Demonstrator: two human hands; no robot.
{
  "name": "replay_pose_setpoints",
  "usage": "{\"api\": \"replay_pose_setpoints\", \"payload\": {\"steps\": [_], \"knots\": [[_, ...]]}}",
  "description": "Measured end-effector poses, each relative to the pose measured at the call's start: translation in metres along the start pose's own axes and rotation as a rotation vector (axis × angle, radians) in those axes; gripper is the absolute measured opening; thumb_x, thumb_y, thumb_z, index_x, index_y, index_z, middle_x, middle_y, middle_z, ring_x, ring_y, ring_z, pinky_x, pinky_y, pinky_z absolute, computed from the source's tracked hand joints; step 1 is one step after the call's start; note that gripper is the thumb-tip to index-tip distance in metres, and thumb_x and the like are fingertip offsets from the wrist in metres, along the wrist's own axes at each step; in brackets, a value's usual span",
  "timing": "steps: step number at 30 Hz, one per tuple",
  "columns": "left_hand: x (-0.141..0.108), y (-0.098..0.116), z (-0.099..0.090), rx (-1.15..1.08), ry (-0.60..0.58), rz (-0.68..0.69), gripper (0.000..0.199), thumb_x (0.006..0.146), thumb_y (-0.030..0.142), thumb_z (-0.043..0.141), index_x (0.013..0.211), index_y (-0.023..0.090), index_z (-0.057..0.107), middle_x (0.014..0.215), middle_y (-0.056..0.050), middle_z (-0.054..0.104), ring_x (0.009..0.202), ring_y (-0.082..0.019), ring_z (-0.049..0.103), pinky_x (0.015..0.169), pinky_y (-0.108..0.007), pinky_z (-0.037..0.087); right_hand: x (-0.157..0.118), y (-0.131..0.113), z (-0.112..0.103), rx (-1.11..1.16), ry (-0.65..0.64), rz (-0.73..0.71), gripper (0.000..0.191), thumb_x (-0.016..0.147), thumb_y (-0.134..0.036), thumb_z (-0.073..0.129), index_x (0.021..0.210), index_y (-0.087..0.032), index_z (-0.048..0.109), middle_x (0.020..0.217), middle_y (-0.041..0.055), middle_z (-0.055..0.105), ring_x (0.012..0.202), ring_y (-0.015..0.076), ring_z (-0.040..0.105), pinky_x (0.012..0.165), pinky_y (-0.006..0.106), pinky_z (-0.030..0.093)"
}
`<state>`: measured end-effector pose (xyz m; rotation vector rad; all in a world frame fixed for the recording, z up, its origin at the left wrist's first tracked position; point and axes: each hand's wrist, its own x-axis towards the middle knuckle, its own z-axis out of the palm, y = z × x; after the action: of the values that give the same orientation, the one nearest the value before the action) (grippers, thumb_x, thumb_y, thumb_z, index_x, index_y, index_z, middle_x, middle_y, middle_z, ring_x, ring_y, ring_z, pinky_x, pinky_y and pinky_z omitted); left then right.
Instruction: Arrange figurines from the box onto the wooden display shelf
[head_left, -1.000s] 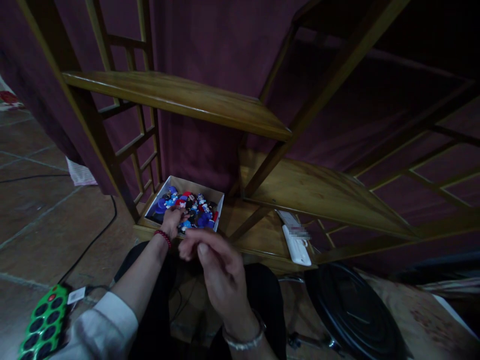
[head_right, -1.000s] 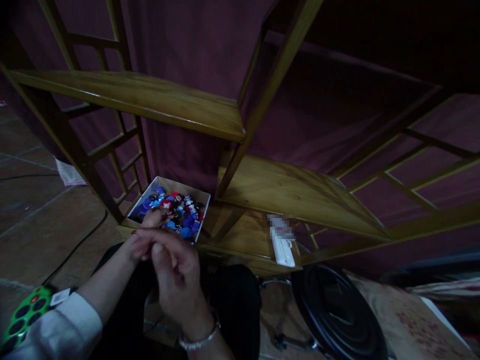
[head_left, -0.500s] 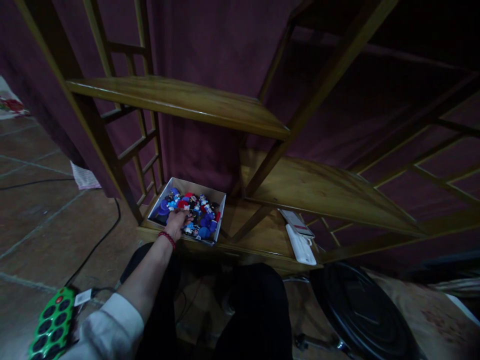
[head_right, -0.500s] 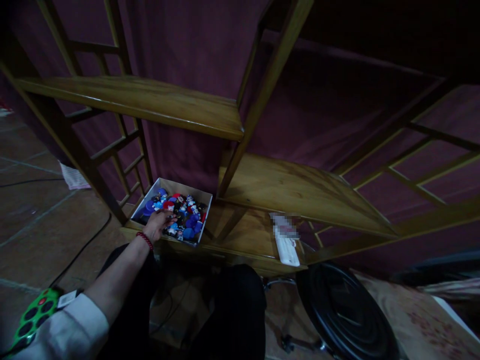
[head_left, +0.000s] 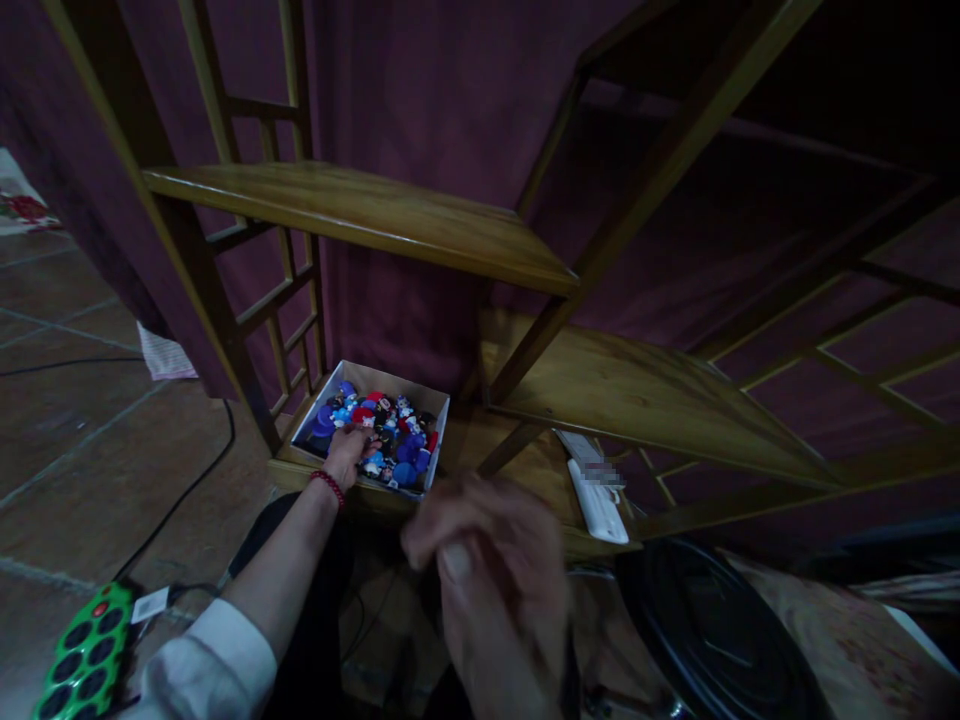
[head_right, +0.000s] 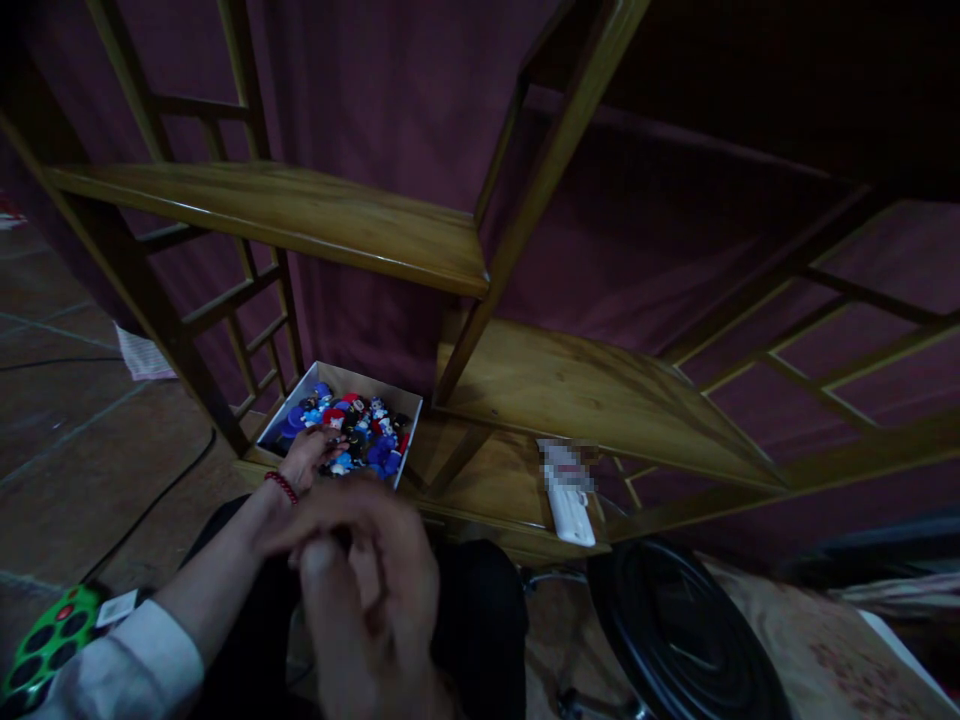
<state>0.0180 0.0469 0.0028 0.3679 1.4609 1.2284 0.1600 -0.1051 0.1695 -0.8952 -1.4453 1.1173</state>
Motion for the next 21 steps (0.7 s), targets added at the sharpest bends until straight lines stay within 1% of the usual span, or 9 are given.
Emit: {"api": "replay_pose_setpoints", "payload": {"steps": [2,4,5,7,9,11,14,18,21], "knots": [[0.002,0.001,-0.004,-0.007,0.005,0.01,0.011,0.067,0.004,0.055,0.071,0.013,0.051,0.056,0.0,0.058,0.047,-0.01,0.056,0.047,-0.02,0.044,0.021,0.045,0.004,-0.09,0.042,0.013,0.02,0.083,-0.035,0.045,0.094,-0.025,0.058,0.09,0.003,0.065,0.081,0.0167,0.06,0.074,0.032,0.05],[0.004,0.002,-0.009,-0.008,0.008,0.022,0.012,0.065,0.004,0.057,0.072,0.013,0.052,0.056,0.0,0.057,0.046,-0.009,0.056,0.047,-0.02,0.044,0.038,0.093,-0.001,-0.277,0.082,0.068,0.021,0.082,-0.03,0.046,0.098,-0.023,0.059,0.095,0.0026,0.065,0.085,0.0161,0.061,0.078,0.031,0.049],[0.005,0.002,-0.012,-0.001,0.012,0.025,0.013,0.065,0.004,0.057,0.073,0.013,0.052,0.056,0.001,0.057,0.046,-0.009,0.056,0.047,-0.02,0.044,0.045,0.115,-0.006,-0.395,0.096,0.106,0.021,0.081,-0.027,0.046,0.097,-0.023,0.06,0.096,0.0021,0.066,0.089,0.0164,0.06,0.082,0.031,0.047],[0.006,0.002,-0.017,0.023,0.025,0.02,0.016,0.064,0.002,0.058,0.073,0.012,0.051,0.056,0.001,0.056,0.046,-0.009,0.056,0.046,-0.019,0.043,0.055,0.152,-0.016,-0.554,0.032,0.164,0.022,0.08,-0.021,0.046,0.096,-0.022,0.062,0.094,0.0018,0.067,0.087,0.0161,0.062,0.082,0.031,0.047],[0.006,0.003,-0.02,0.043,0.039,0.01,0.017,0.064,0.0,0.057,0.073,0.012,0.05,0.055,0.001,0.055,0.046,-0.009,0.056,0.047,-0.019,0.044,0.062,0.178,-0.022,-0.667,-0.029,0.185,0.024,0.078,-0.016,0.046,0.094,-0.021,0.063,0.095,0.0025,0.067,0.088,0.0164,0.062,0.083,0.03,0.047],[0.007,0.003,-0.022,0.044,0.055,0.002,0.017,0.065,-0.001,0.056,0.073,0.013,0.05,0.054,0.002,0.054,0.047,-0.009,0.056,0.049,-0.02,0.045,0.066,0.195,-0.022,-0.722,-0.097,0.208,0.025,0.075,-0.012,0.049,0.092,-0.023,0.065,0.095,0.0015,0.068,0.089,0.0162,0.062,0.083,0.029,0.046],[0.01,0.003,-0.023,0.012,0.071,-0.001,0.019,0.067,-0.001,0.055,0.076,0.014,0.049,0.055,0.003,0.052,0.048,-0.009,0.056,0.053,-0.022,0.049,0.071,0.21,-0.014,-0.757,-0.166,0.231,0.027,0.073,-0.011,0.052,0.091,-0.026,0.066,0.093,-0.0004,0.068,0.086,0.0156,0.063,0.081,0.027,0.047],[0.012,0.001,-0.022,-0.009,0.034,-0.02,0.022,0.065,-0.001,0.056,0.077,0.016,0.048,0.055,0.003,0.053,0.049,-0.011,0.057,0.057,-0.027,0.052,0.078,0.221,-0.005,-0.818,-0.235,0.261,0.025,0.072,-0.018,0.057,0.094,-0.026,0.065,0.089,0.0015,0.069,0.085,0.0178,0.064,0.077,0.027,0.047],[0.012,0.0,-0.02,-0.015,-0.009,-0.033,0.021,0.065,-0.003,0.054,0.075,0.014,0.048,0.054,0.001,0.054,0.051,-0.013,0.058,0.059,-0.03,0.052,0.084,0.226,0.001,-0.849,-0.242,0.289,0.022,0.069,-0.021,0.06,0.09,-0.026,0.066,0.084,0.0019,0.07,0.082,0.0183,0.064,0.073,0.026,0.047]]}}
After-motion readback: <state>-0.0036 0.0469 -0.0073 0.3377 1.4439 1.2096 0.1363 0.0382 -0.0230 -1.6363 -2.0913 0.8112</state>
